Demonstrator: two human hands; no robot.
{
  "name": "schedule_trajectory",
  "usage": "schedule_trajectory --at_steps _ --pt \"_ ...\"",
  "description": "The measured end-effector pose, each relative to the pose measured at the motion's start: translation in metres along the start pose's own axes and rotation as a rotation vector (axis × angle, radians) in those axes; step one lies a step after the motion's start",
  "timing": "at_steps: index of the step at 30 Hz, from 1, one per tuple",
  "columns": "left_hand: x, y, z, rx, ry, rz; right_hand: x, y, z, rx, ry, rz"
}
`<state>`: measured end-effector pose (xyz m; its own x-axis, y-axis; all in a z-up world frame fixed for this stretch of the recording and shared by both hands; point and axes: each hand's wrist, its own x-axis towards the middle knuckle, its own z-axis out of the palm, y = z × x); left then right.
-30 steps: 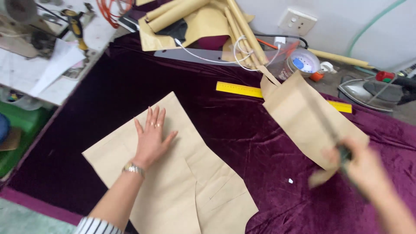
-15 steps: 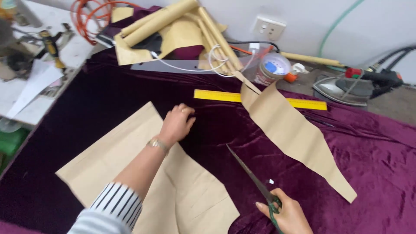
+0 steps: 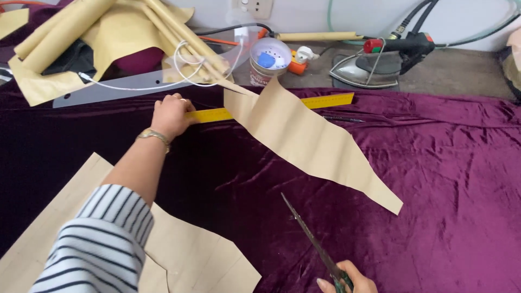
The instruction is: The person uses shears to cut a beige paper pattern along drawn lines on a purple velvet surface. They then use a yellow ruler and a pen to draw straight lines on the pattern before resuming cutting with the shears.
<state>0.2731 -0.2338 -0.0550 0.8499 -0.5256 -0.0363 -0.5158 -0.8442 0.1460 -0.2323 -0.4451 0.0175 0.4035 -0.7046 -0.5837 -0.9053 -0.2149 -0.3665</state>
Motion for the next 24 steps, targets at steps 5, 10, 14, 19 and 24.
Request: schedule_trajectory --at_steps 5,10,14,19,24 --pt "-0.039 0.013 -0.051 -0.235 0.127 0.048 0.018 -0.012 -0.022 0.043 -0.014 -0.130" --pt "-0.114 -0.001 -0.092 0.072 0.466 0.079 0.026 -0.048 -0.043 0.222 0.061 -0.476" --pt "-0.193 -0.035 -0.120 0.191 0.727 -0.033 0.008 -0.097 -0.062 0.302 0.124 -0.646" --pt "-0.315 -0.061 -0.150 0.112 0.718 -0.154 -0.007 -0.140 -0.071 0.188 0.251 -1.044" --pt "-0.386 -0.051 -0.176 -0.248 0.511 -0.314 -0.023 -0.176 -0.050 0.139 0.259 -1.464"
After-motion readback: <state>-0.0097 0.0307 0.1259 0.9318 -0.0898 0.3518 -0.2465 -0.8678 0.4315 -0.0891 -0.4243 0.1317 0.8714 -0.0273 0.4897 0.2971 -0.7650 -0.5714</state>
